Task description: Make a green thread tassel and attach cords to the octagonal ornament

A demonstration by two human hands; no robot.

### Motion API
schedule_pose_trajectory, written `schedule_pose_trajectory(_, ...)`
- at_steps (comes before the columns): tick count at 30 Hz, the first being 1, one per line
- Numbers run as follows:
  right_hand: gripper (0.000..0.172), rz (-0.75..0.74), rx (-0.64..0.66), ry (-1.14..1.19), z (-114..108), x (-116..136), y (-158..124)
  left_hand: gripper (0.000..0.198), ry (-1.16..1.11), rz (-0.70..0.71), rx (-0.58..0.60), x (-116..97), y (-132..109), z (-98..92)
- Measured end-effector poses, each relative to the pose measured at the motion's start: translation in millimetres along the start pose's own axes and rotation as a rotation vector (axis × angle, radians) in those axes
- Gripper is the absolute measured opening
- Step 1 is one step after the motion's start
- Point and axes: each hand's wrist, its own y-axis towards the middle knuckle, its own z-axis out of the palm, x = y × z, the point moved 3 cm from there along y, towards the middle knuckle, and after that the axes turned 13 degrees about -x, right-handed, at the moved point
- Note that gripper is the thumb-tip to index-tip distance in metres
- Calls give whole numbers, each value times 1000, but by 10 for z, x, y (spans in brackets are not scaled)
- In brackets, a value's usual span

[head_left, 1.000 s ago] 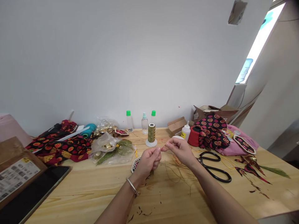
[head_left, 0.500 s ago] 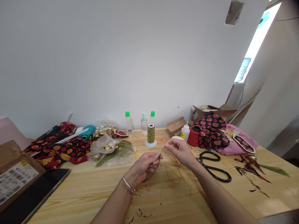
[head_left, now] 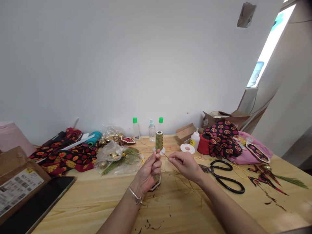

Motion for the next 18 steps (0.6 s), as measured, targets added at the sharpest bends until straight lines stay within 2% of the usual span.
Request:
schedule_pose_trajectory(4, 22, -115, 39, -51, 22, 65, -25, 16, 196, 164, -72, -8, 53, -39)
schedule_pose_trajectory(7, 23, -232, 46, -130, 7, 124, -38, 18, 485, 305, -99, 8, 77, -40)
schedule_pose_trajectory(10, 25, -353, -3, -292, -29, 179, -52, 28, 849, 498, -114, 25, 83, -16)
schedule_pose_trajectory(12, 26, -405, -30, -405, -58, 195, -56, 31, 1008, 609, -94, 39, 80, 14)
schedule_pose_trajectory(14, 25, -435, -33, -469, -85, 187, -56, 30, 1078, 647, -47, 63, 75, 45)
schedule_pose_trajectory(18, 22, -417, -31, -421, -125, 112, -38, 27, 1172, 606, 49, 113, 44, 97)
